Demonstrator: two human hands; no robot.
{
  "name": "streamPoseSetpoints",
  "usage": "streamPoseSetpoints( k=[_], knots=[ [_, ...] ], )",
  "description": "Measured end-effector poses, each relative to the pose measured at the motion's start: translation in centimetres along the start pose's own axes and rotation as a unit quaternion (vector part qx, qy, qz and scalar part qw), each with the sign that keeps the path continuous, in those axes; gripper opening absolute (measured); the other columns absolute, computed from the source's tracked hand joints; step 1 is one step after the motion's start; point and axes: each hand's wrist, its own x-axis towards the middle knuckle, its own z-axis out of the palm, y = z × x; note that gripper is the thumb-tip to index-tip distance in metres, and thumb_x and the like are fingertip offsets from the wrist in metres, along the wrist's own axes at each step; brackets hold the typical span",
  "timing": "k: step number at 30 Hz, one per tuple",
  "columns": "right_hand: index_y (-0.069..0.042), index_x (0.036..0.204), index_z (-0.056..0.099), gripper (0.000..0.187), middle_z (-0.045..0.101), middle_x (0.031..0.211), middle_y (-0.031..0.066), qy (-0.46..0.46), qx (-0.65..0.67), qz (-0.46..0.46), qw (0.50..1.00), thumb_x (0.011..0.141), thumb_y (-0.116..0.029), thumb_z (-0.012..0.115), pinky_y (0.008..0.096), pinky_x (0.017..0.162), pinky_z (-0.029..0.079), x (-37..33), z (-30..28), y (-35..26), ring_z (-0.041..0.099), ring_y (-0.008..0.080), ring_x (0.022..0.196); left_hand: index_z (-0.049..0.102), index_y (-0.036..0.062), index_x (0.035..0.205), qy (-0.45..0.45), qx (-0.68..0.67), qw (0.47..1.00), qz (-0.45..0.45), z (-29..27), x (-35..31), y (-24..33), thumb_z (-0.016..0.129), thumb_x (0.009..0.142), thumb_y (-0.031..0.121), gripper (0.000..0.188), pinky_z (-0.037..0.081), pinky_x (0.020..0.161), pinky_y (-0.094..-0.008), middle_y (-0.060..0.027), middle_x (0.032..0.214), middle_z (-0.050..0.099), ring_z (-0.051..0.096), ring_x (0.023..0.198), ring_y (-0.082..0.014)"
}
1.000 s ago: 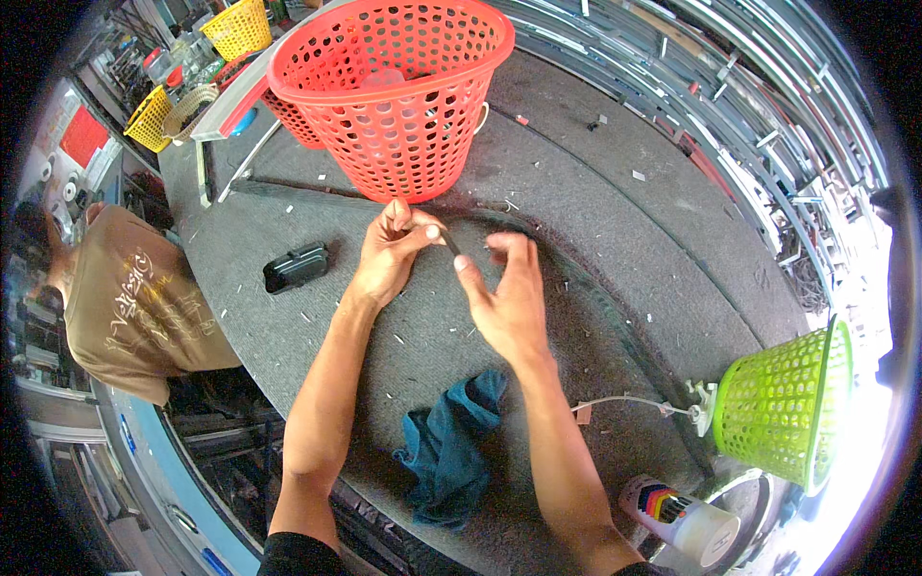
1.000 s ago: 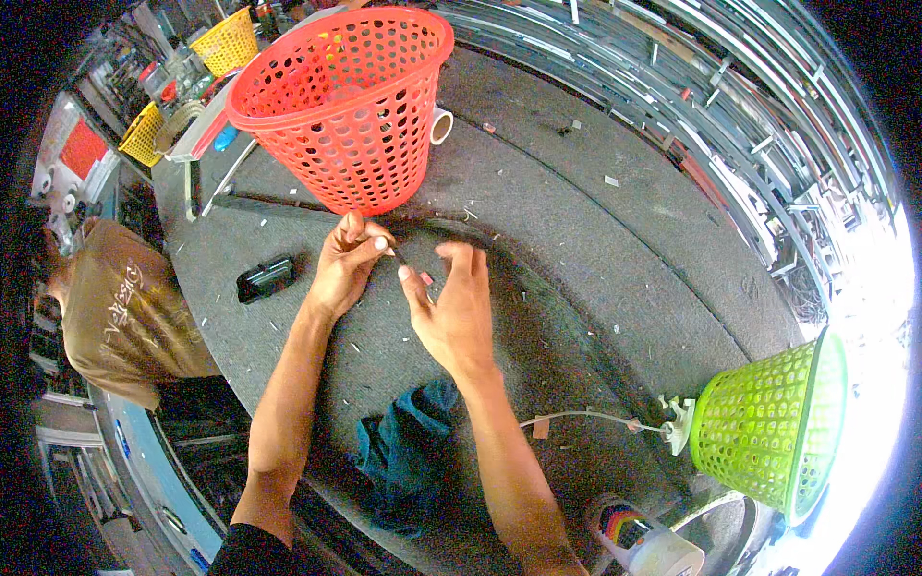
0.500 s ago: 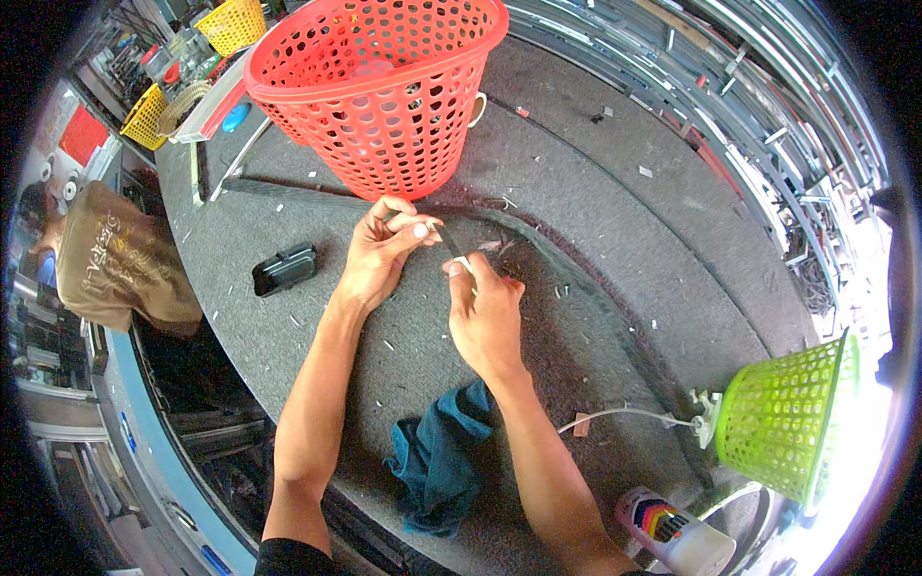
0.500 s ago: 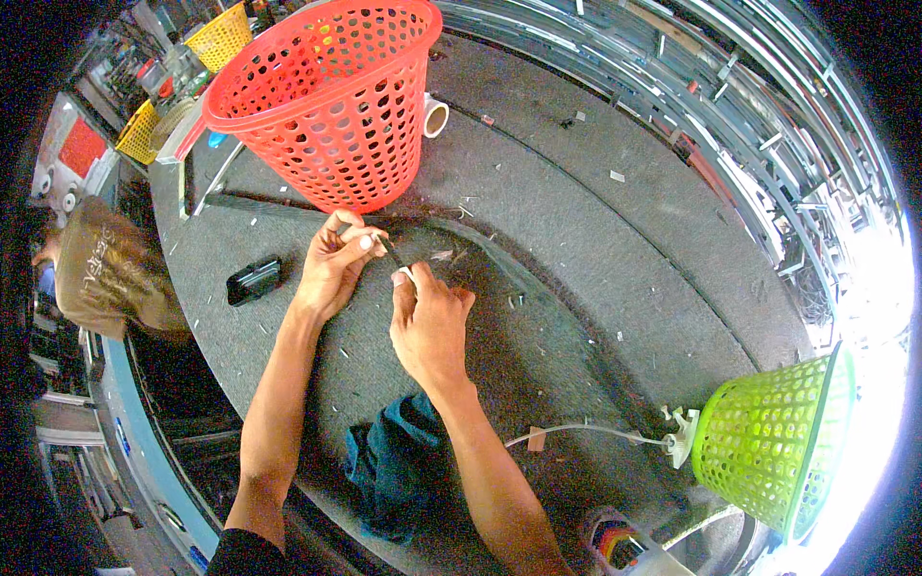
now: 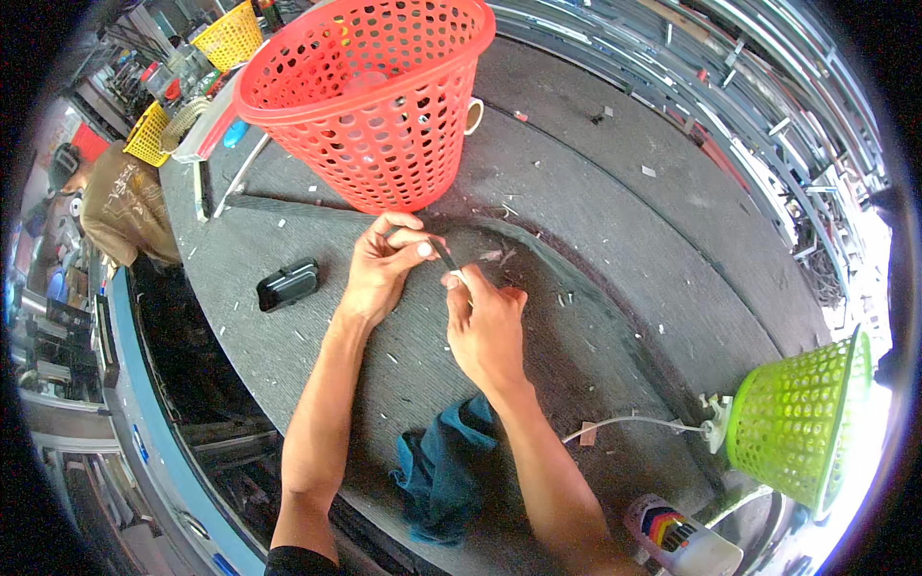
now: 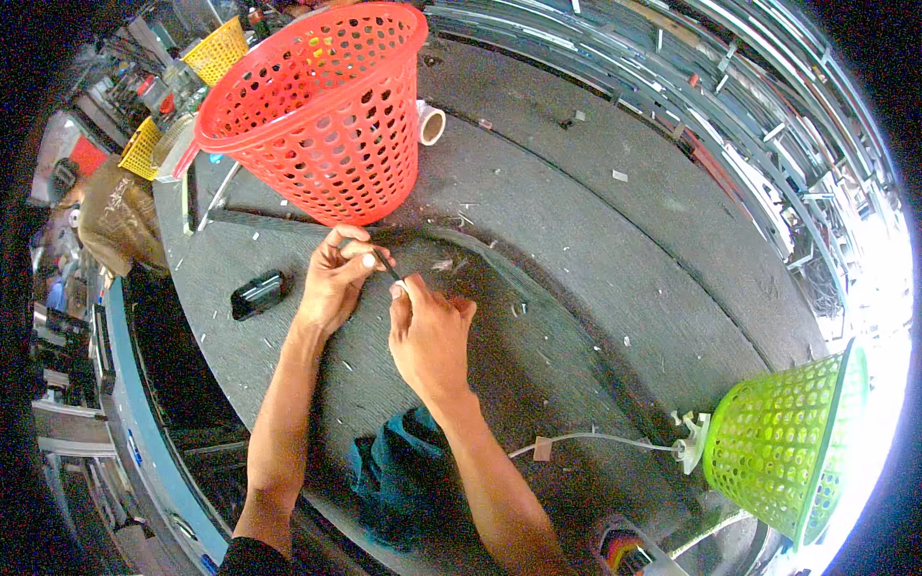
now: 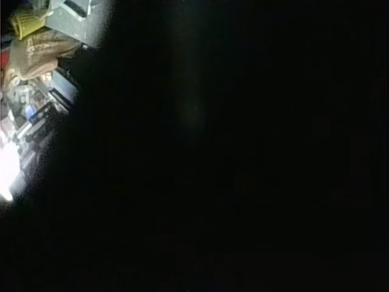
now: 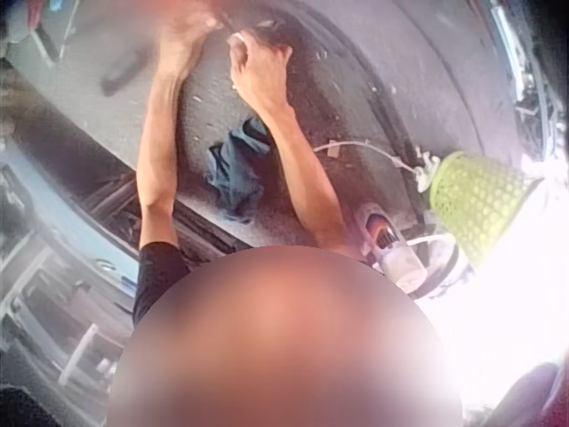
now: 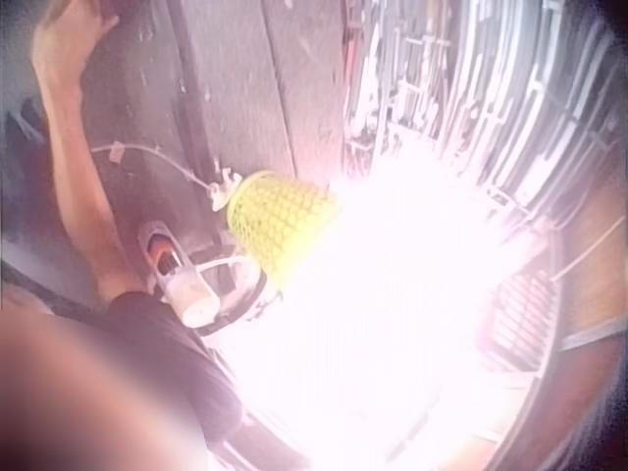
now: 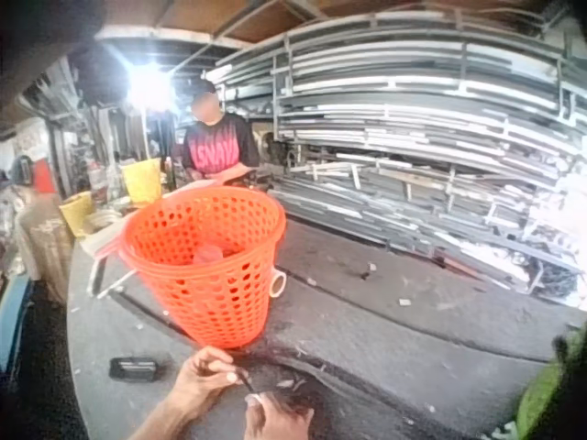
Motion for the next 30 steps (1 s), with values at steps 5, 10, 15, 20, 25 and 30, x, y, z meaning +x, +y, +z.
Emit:
streamPoseSetpoints(
  k=[5,10,15,20,25,30],
  knots=[
    [-0.01,0.103,0.064,0.011,0.072,0.078,0.0149,-0.013,-0.001,-0.011,1.0,0.1,-0.019,0.058,0.0503,0.081,0.04,-0.31,0.06,-0.5,0.065,0.0388,0.069,0.058,0.008,0.119,-0.007,0.023,1.0,-0.013,0.14,-0.06,0.27,0.075,0.09,0.001,0.034,0.054,0.096,-0.0442,-0.0114,0.093,0.077,0.073,0.097,-0.0279],
    [-0.01,0.098,0.065,0.009,0.071,0.076,0.014,0.002,0.035,-0.014,0.999,0.099,-0.018,0.06,0.0496,0.082,0.039,-0.51,0.06,-0.55,0.062,0.0392,0.066,0.053,0.0084,0.123,-0.03,0.036,0.998,-0.035,0.13,-0.13,0.45,0.073,0.09,-0.004,0.04,0.055,0.1,-0.049,-0.0074,0.09,0.076,0.074,0.095,-0.0289],
    [-0.01,0.096,0.064,0.008,0.069,0.074,0.0146,-0.009,0.047,-0.018,0.999,0.099,-0.017,0.061,0.0501,0.078,0.04,-0.49,-0.1,-0.62,0.06,0.04,0.066,0.052,0.0061,0.122,-0.029,0.013,0.999,-0.034,-0.11,-0.01,0.52,0.074,0.089,-0.007,0.042,0.058,0.093,-0.0422,-0.0094,0.089,0.077,0.075,0.097,-0.0254],
    [-0.01,0.098,0.067,0.012,0.067,0.072,0.01,-0.012,0.039,-0.019,0.999,0.102,-0.017,0.058,0.0443,0.086,0.041,-0.38,-0.15,-0.8,0.061,0.033,0.066,0.052,0.0098,0.123,-0.006,-0.039,0.999,-0.015,0.28,-0.07,0.33,0.074,0.089,-0.005,0.044,0.057,0.099,-0.0488,-0.0037,0.082,0.073,0.073,0.085,-0.0201],
    [-0.011,0.097,0.068,0.015,0.068,0.074,0.0073,-0.023,0.047,0.008,0.999,0.104,-0.018,0.056,0.0406,0.089,0.042,-0.51,-0.36,-0.63,0.064,0.029,0.067,0.051,0.0095,0.12,-0.02,0.071,0.996,-0.052,0.34,0.03,0.64,0.074,0.089,-0.005,0.041,0.056,0.102,-0.0502,-0.0031,0.081,0.072,0.072,0.081,-0.0185],
    [-0.012,0.098,0.065,0.004,0.072,0.085,0.0077,-0.003,0.038,-0.035,0.999,0.095,-0.012,0.063,0.0475,0.08,0.042,-0.34,-0.17,-0.37,0.066,0.0339,0.074,0.052,0.0084,0.119,-0.028,0.031,0.998,-0.04,0.16,-0.06,0.46,0.074,0.089,-0.007,0.04,0.055,0.101,-0.0474,-0.0055,0.085,0.073,0.073,0.089,-0.0204]
  ],
)
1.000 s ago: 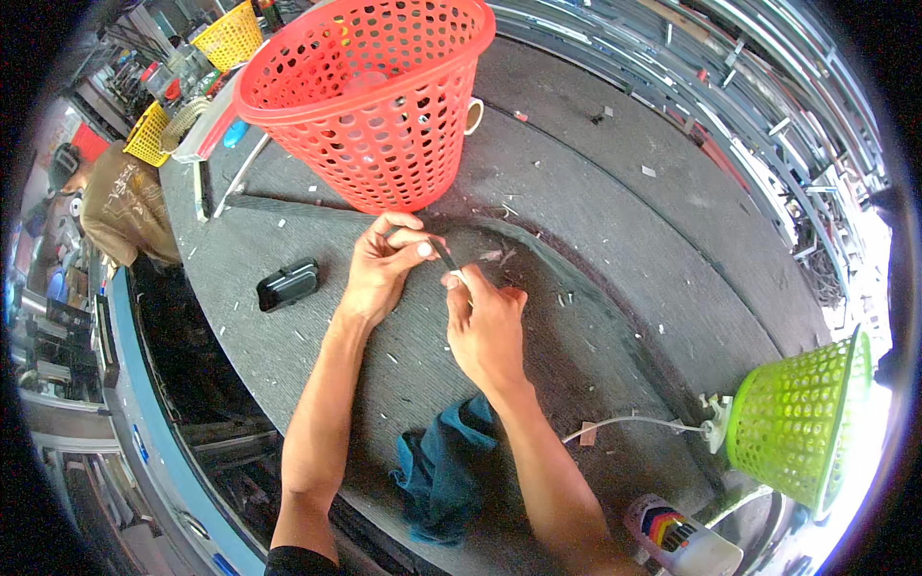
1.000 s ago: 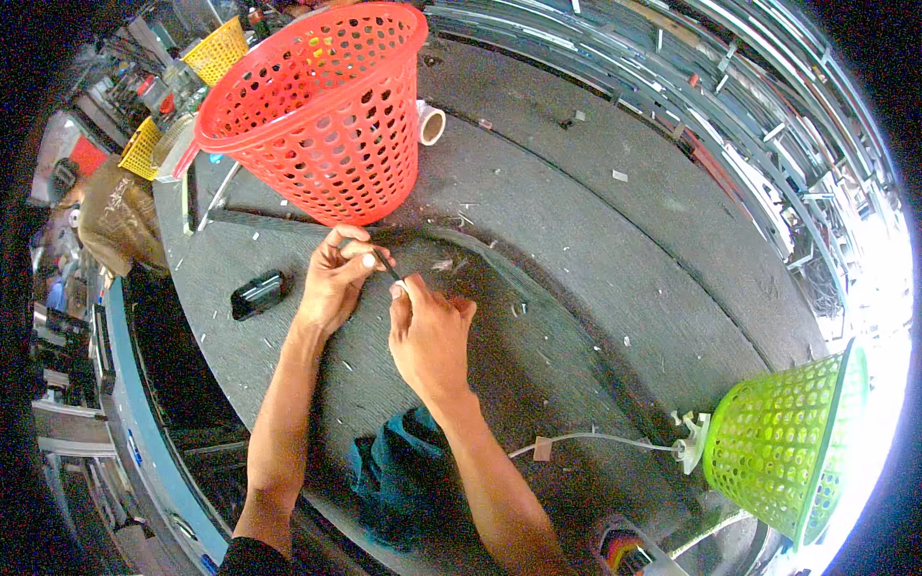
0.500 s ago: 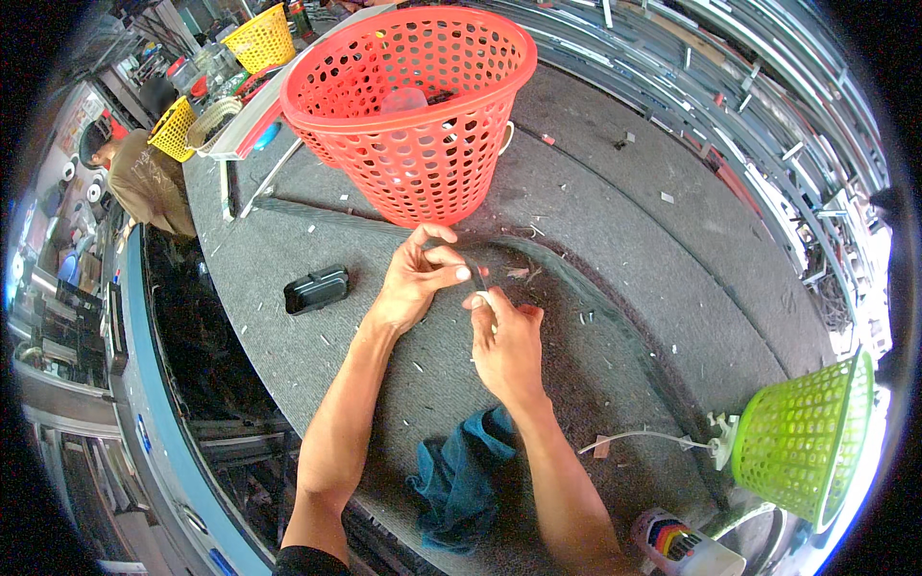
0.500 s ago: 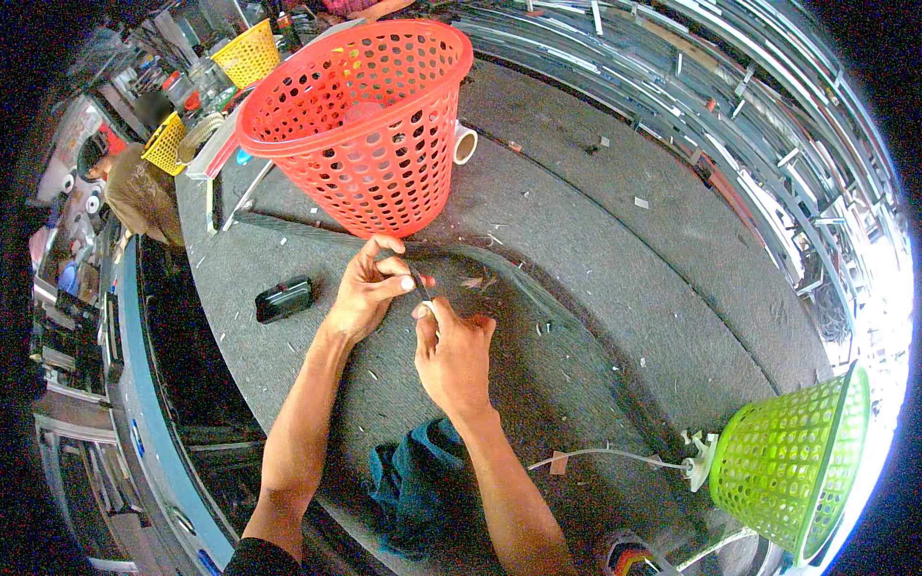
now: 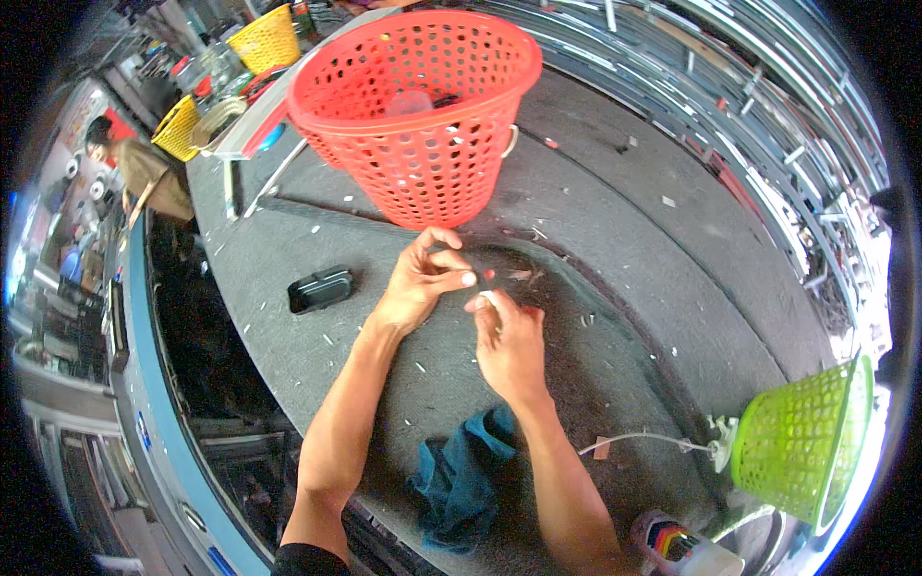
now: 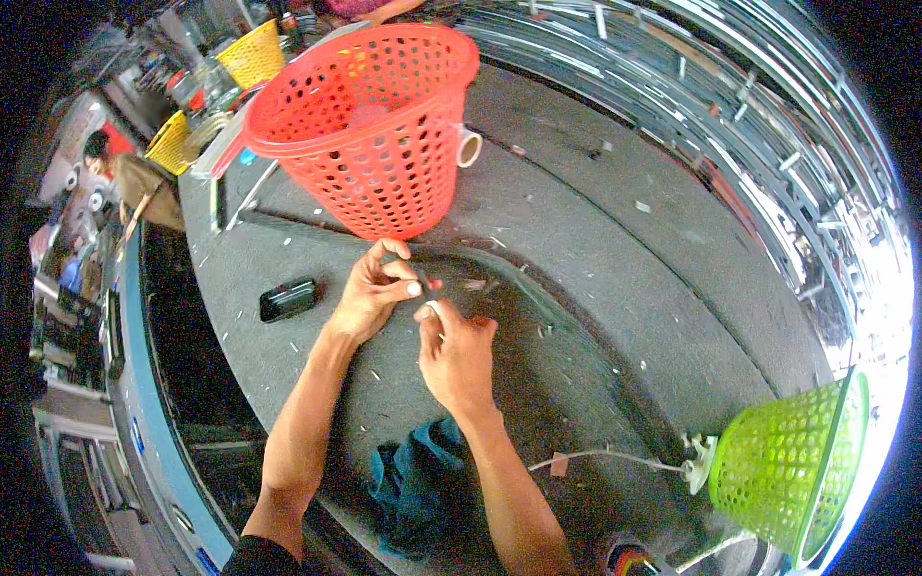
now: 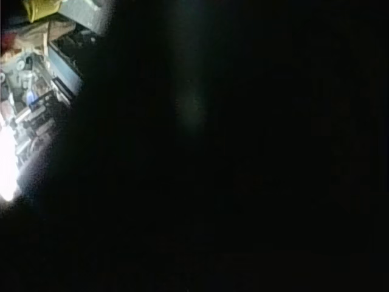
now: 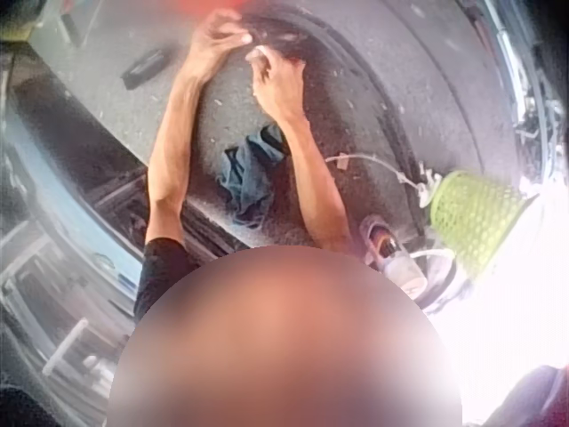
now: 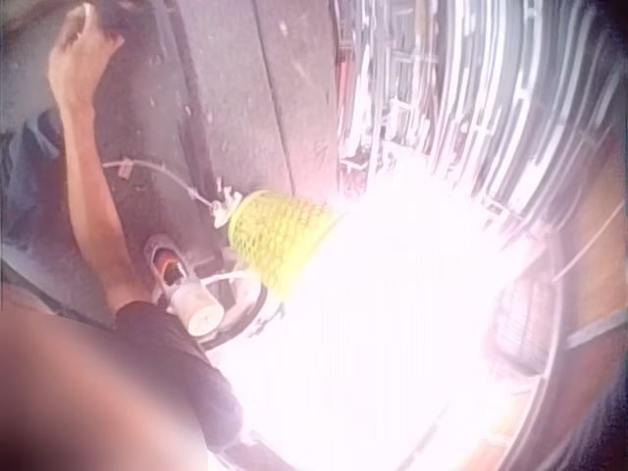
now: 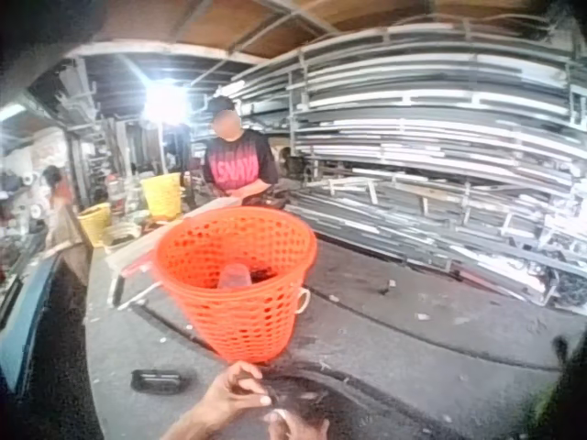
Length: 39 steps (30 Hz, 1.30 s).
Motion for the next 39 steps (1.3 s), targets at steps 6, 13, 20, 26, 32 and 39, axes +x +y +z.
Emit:
streamPoseSetpoints(
  k=[6,13,20,26,32,39],
  knots=[
    [-0.011,0.097,0.067,0.011,0.073,0.084,0.0057,-0.046,0.043,0.05,0.997,0.101,-0.016,0.057,0.0438,0.088,0.041,0.2,-0.4,-0.2,0.067,0.0309,0.076,0.05,0.0068,0.116,-0.016,-0.058,0.998,0.001,-0.3,0.2,-0.3,0.075,0.088,-0.007,0.04,0.057,0.091,-0.0374,-0.0098,0.09,0.075,0.074,0.091,-0.0213],
    [-0.004,0.09,0.069,0.022,0.04,0.057,0.0051,-0.014,0.056,0.005,0.998,0.103,-0.015,0.055,0.0351,0.053,0.033,0.2,-0.4,-0.6,0.039,0.013,0.051,0.051,0.0075,0.115,0.008,-0.043,0.999,-0.005,-0.3,0.1,-0.1,0.072,0.09,-0.007,0.036,0.056,0.1,-0.0442,-0.0075,0.087,0.074,0.072,0.087,-0.017],
    [-0.009,0.094,0.066,0.019,0.074,0.087,0.0071,-0.082,0.036,0.088,0.992,0.103,-0.019,0.054,0.0436,0.088,0.042,0.4,-1.0,-0.6,0.067,0.0321,0.08,0.051,0.0075,0.115,-0.007,0.005,1.0,-0.024,-0.5,0.1,0.1,0.075,0.089,-0.005,0.038,0.056,0.088,-0.034,-0.0079,0.088,0.075,0.07,0.084,-0.0136],
    [-0.009,0.094,0.066,0.018,0.075,0.089,0.0069,-0.094,0.044,0.089,0.991,0.103,-0.019,0.054,0.044,0.089,0.041,0.2,-1.1,-0.6,0.067,0.0322,0.083,0.049,0.0065,0.113,-0.01,-0.039,0.999,0.007,-0.5,0.3,-0.3,0.078,0.089,-0.003,0.039,0.055,0.084,-0.0283,-0.0075,0.09,0.075,0.07,0.086,-0.0121],
    [-0.009,0.094,0.066,0.017,0.074,0.087,0.0069,-0.086,0.055,0.103,0.989,0.102,-0.018,0.053,0.0446,0.089,0.041,0.3,-0.9,-0.4,0.067,0.0317,0.082,0.05,0.0062,0.114,-0.031,0.047,0.998,-0.029,-0.4,0.2,0.4,0.077,0.089,-0.004,0.039,0.054,0.084,-0.0278,-0.0066,0.091,0.075,0.069,0.086,-0.0116],
    [-0.006,0.094,0.067,0.019,0.074,0.085,0.0094,-0.101,0.07,0.102,0.987,0.101,-0.014,0.051,0.0428,0.077,0.049,0.3,-1.3,-0.1,0.069,0.0311,0.072,0.059,0.0042,0.118,-0.007,0.011,0.999,-0.037,0.1,-0.2,0.9,0.078,0.087,-0.002,0.036,0.053,0.083,-0.0287,-0.0041,0.09,0.074,0.068,0.084,-0.0107]
  ],
)
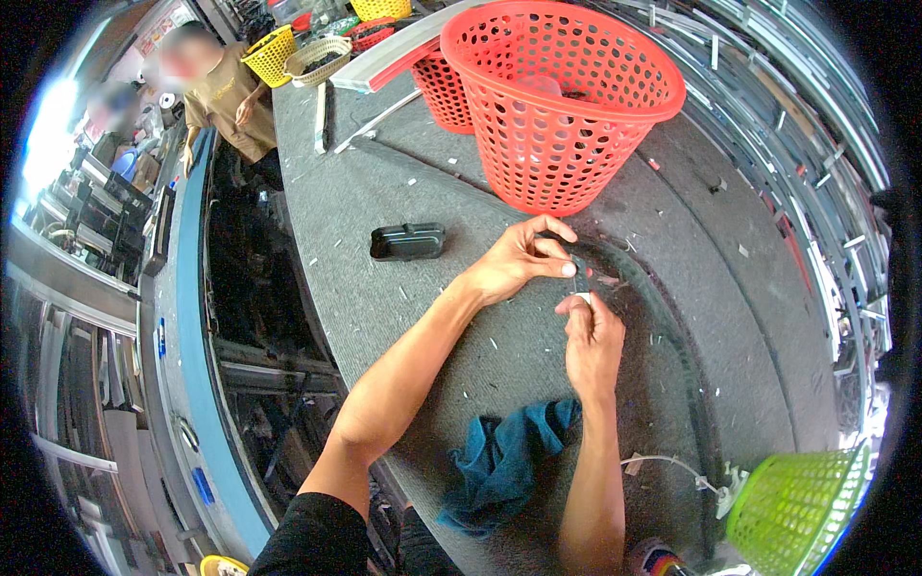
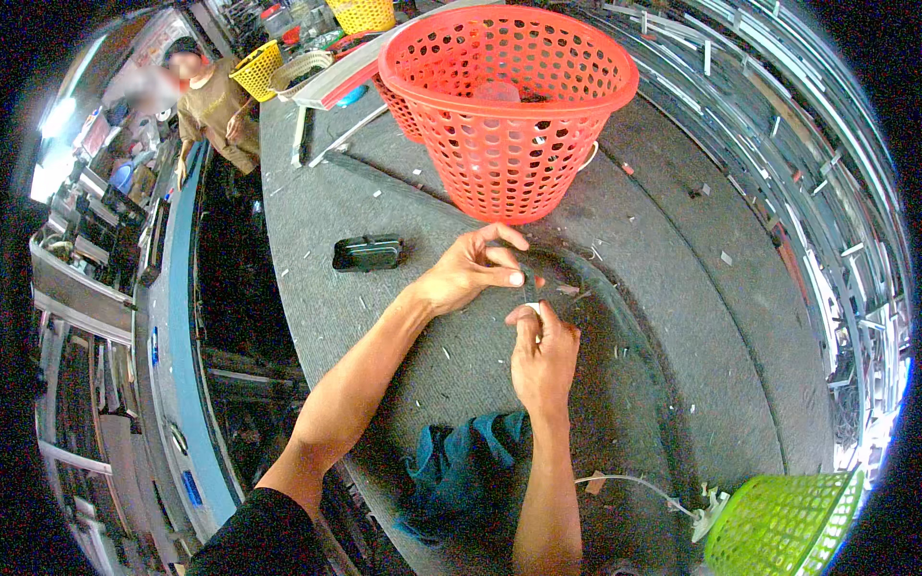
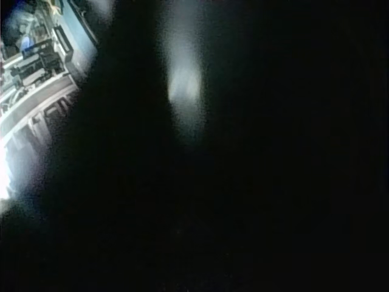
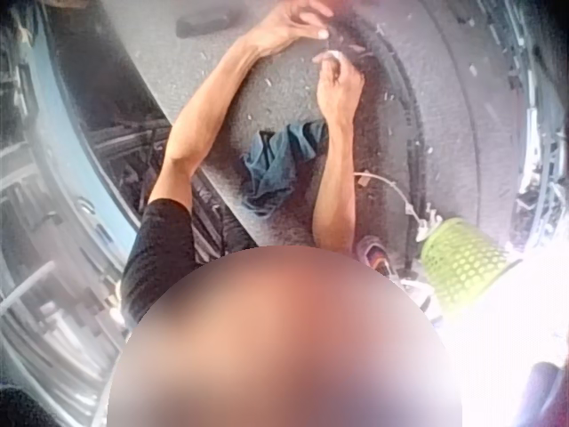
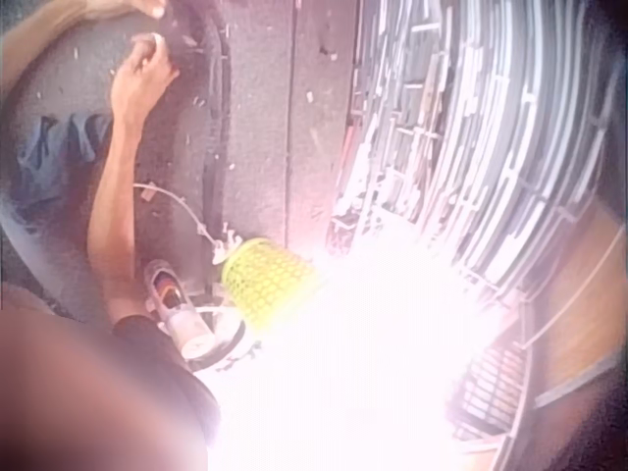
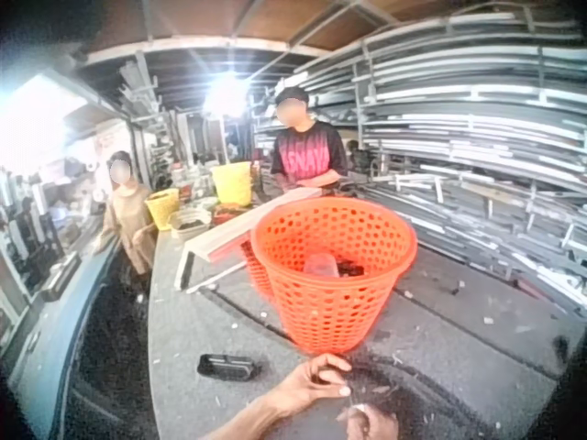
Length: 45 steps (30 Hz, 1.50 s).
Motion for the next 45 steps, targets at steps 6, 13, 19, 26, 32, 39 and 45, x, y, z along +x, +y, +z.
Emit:
streamPoseSetpoints(
  k=[6,13,19,26,32,39,45],
  knots=[
    [-0.004,0.092,0.069,0.02,0.057,0.068,0.0032,0.055,0.064,-0.044,0.995,0.101,-0.014,0.054,0.0322,0.057,0.042,0.0,0.7,0.0,0.053,0.0141,0.06,0.071,0.0027,0.1,0.004,0.013,1.0,-0.018,-0.7,0.2,-1.0,0.078,0.089,0.004,0.013,0.057,0.089,-0.0365,-0.0129,0.099,0.076,0.073,0.095,-0.0211],
    [-0.004,0.092,0.069,0.019,0.051,0.059,0.0029,0.058,0.056,-0.061,0.995,0.101,-0.015,0.057,0.032,0.052,0.039,0.0,0.6,0.2,0.048,0.01,0.053,0.073,0.0036,0.097,0.013,-0.006,1.0,-0.025,-1.4,-0.2,-1.3,0.079,0.089,0.011,0.012,0.06,0.091,-0.0408,-0.0123,0.099,0.076,0.074,0.097,-0.0249],
    [-0.002,0.09,0.068,0.02,0.054,0.059,0.0084,0.093,0.043,-0.081,0.991,0.102,-0.013,0.057,0.0351,0.055,0.041,0.1,0.7,-0.2,0.051,0.0158,0.05,0.075,0.0009,0.099,0.011,-0.067,0.997,-0.035,-1.0,-0.2,-1.0,0.075,0.092,0.005,0.007,0.062,0.087,-0.0381,-0.0082,0.096,0.075,0.072,0.09,-0.0195],
    [-0.003,0.091,0.068,0.018,0.052,0.059,0.0087,0.092,0.024,-0.089,0.992,0.102,-0.013,0.057,0.0358,0.054,0.041,0.2,0.7,-0.2,0.049,0.0163,0.049,0.072,0.0027,0.099,0.016,-0.024,0.999,-0.014,-0.8,-0.2,-1.0,0.072,0.096,0.01,0.008,0.06,0.094,-0.044,-0.0119,0.102,0.076,0.074,0.099,-0.0278],
    [-0.003,0.095,0.069,0.017,0.049,0.058,0.0047,0.079,0.059,-0.08,0.992,0.102,-0.014,0.057,0.0335,0.052,0.037,0.1,0.6,0.0,0.044,0.0112,0.051,0.072,0.0027,0.1,0.001,-0.031,0.999,-0.011,-0.4,-0.2,-1.0,0.071,0.096,0.007,0.006,0.06,0.093,-0.0406,-0.0085,0.098,0.074,0.074,0.099,-0.0247],
    [-0.004,0.096,0.067,0.013,0.065,0.076,0.0077,0.052,0.034,-0.052,0.997,0.101,-0.012,0.057,0.038,0.066,0.047,0.0,0.2,-0.4,0.061,0.0217,0.064,0.072,0.0026,0.1,0.007,-0.022,1.0,-0.006,0.5,-0.3,-0.6,0.071,0.096,0.008,0.006,0.06,0.092,-0.0404,-0.0083,0.098,0.074,0.074,0.1,-0.0251],
    [-0.004,0.094,0.067,0.018,0.054,0.067,0.0038,0.058,0.062,-0.051,0.995,0.103,-0.014,0.056,0.034,0.059,0.04,0.2,0.1,-0.7,0.051,0.0148,0.059,0.072,0.0026,0.1,0.01,0.024,1.0,-0.009,0.7,-0.3,-0.4,0.071,0.096,0.008,0.007,0.06,0.091,-0.0404,-0.0091,0.098,0.074,0.074,0.104,-0.0293]
  ],
)
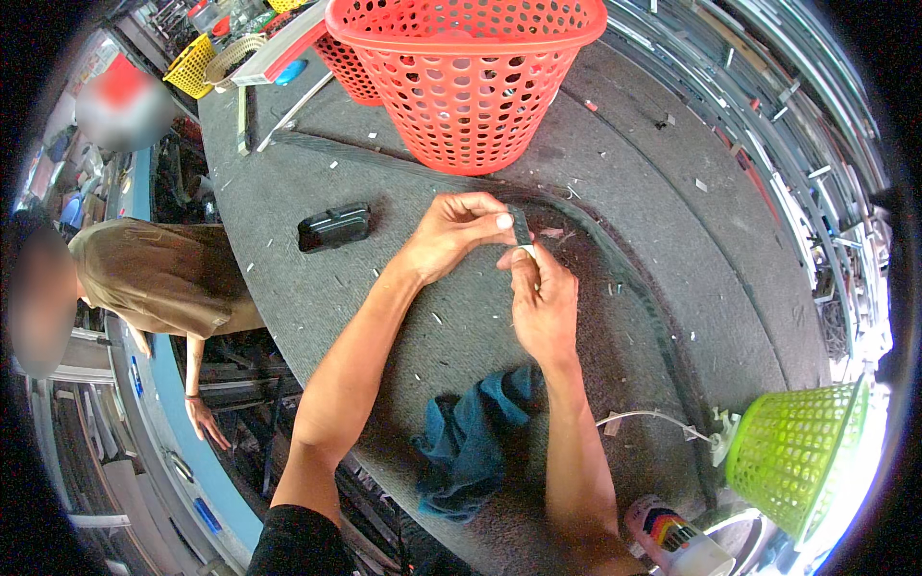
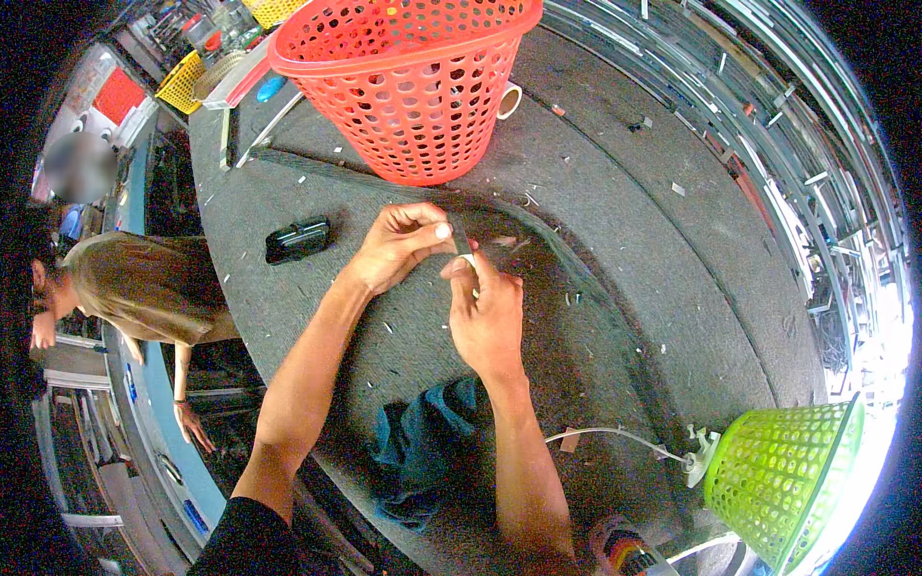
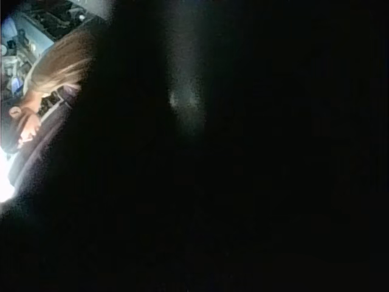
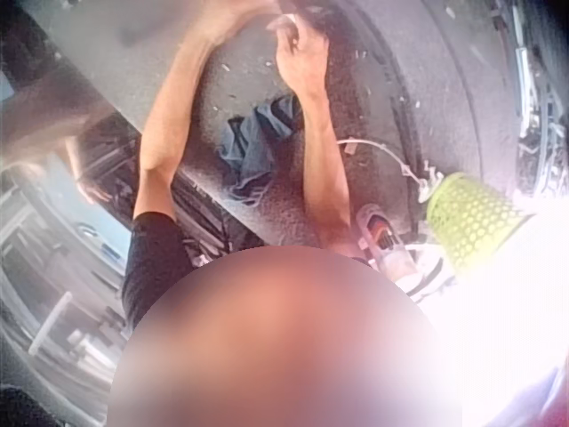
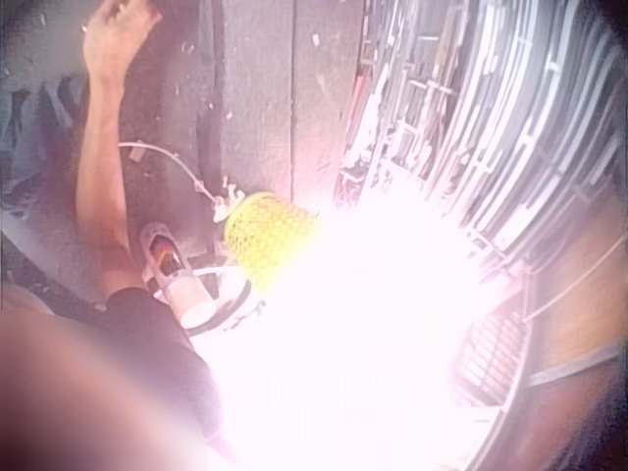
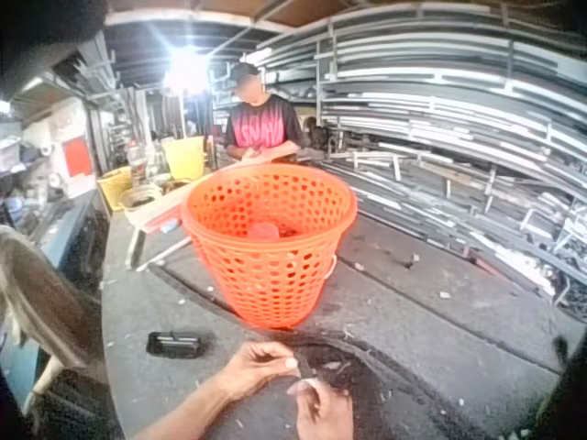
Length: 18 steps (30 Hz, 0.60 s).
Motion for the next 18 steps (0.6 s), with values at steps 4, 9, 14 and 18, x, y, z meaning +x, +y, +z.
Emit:
streamPoseSetpoints(
  k=[4,9,14,18],
  knots=[
    [-0.004,0.1,0.065,0.012,0.074,0.085,0.0117,-0.024,-0.019,0.017,0.999,0.101,-0.012,0.056,0.0414,0.074,0.054,-0.14,-0.11,0.06,0.072,0.0296,0.072,0.072,0.0027,0.1,-0.008,-0.041,0.999,0.021,0.12,0.1,-0.18,0.072,0.096,0.008,0.007,0.06,0.089,-0.0378,-0.0079,0.096,0.074,0.074,0.099,-0.0244],
    [-0.004,0.094,0.066,0.019,0.051,0.067,0.0028,-0.003,-0.018,-0.009,1.0,0.104,-0.015,0.055,0.0347,0.058,0.04,-0.04,0.21,0.31,0.049,0.0149,0.059,0.073,0.002,0.1,0.005,-0.045,0.999,0.007,0.24,0.06,0.02,0.071,0.096,0.007,0.006,0.059,0.089,-0.0382,-0.0059,0.095,0.073,0.072,0.096,-0.0202],
    [-0.004,0.092,0.068,0.023,0.041,0.058,-0.0014,0.003,-0.017,-0.02,1.0,0.106,-0.017,0.054,0.0312,0.052,0.034,-0.15,0.36,0.65,0.039,0.0082,0.053,0.074,-0.0001,0.102,-0.002,-0.051,0.998,0.036,0.13,0.09,-0.17,0.071,0.097,0.009,0.01,0.06,0.087,-0.0351,-0.012,0.099,0.075,0.073,0.093,-0.0202],
    [-0.004,0.094,0.068,0.018,0.062,0.073,0.0064,-0.006,-0.047,0.008,0.999,0.103,-0.014,0.055,0.0358,0.062,0.046,-0.23,-0.01,0.94,0.059,0.0188,0.062,0.073,-0.0005,0.102,0.029,-0.062,0.998,0.017,-0.23,0.48,-0.76,0.073,0.096,0.012,0.013,0.06,0.087,-0.0356,-0.0098,0.099,0.074,0.071,0.093,-0.018]
  ],
)
